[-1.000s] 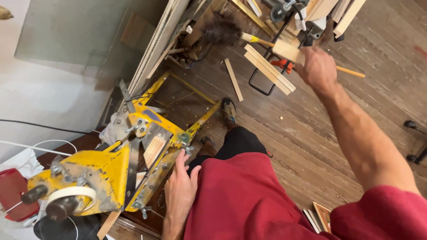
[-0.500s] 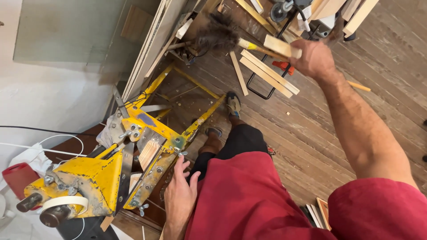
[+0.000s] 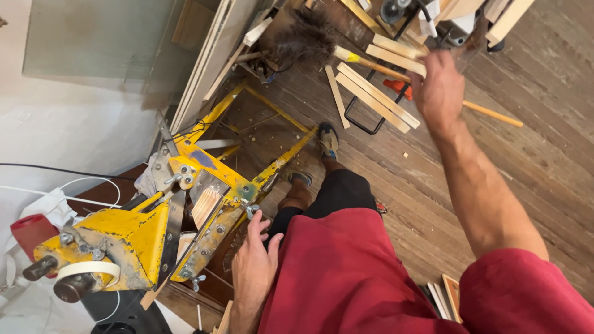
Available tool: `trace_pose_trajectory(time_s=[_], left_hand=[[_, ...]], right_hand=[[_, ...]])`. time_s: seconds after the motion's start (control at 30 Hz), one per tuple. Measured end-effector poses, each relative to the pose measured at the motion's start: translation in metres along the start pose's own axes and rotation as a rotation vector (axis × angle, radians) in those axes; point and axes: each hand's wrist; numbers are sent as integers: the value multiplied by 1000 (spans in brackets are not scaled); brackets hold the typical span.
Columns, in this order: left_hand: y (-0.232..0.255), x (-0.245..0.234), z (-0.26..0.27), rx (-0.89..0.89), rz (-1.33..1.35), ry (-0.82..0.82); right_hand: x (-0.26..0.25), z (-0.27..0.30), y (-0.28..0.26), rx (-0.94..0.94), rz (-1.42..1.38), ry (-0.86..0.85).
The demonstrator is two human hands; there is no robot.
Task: Fitting small wooden slats together and securing them with a spring clamp in a workshop.
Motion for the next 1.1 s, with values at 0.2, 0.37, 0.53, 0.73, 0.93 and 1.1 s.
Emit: trace_pose_trajectory(time_s=[0.2,0.37,0.53,0.73,0.93,1.1], left_hand=[[-13,13,-3,131,28,42],[-50,27,-1,335,8,276],[-113,31,23,375,98,442],[-265,30,38,66,157,769],[-324,-10,18,94,-73,807],[-352,-20,-14,242,-190,771]], right_hand=[[35,32,-43,43,-86,-413],[73,40,-37,95,-31,-525],[74,50,-30,-78,187,-432],[42,85,-87,-157,-25,-235],[20,131,-206,-31,-59,-753],[9,171,-265,45,-34,-898]])
Point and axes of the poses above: each hand's wrist, its own z-axis away from the middle knuckle, its own x-axis out of the palm, y = z × x, and after that the axes turned 9 degrees about -y, right-handed
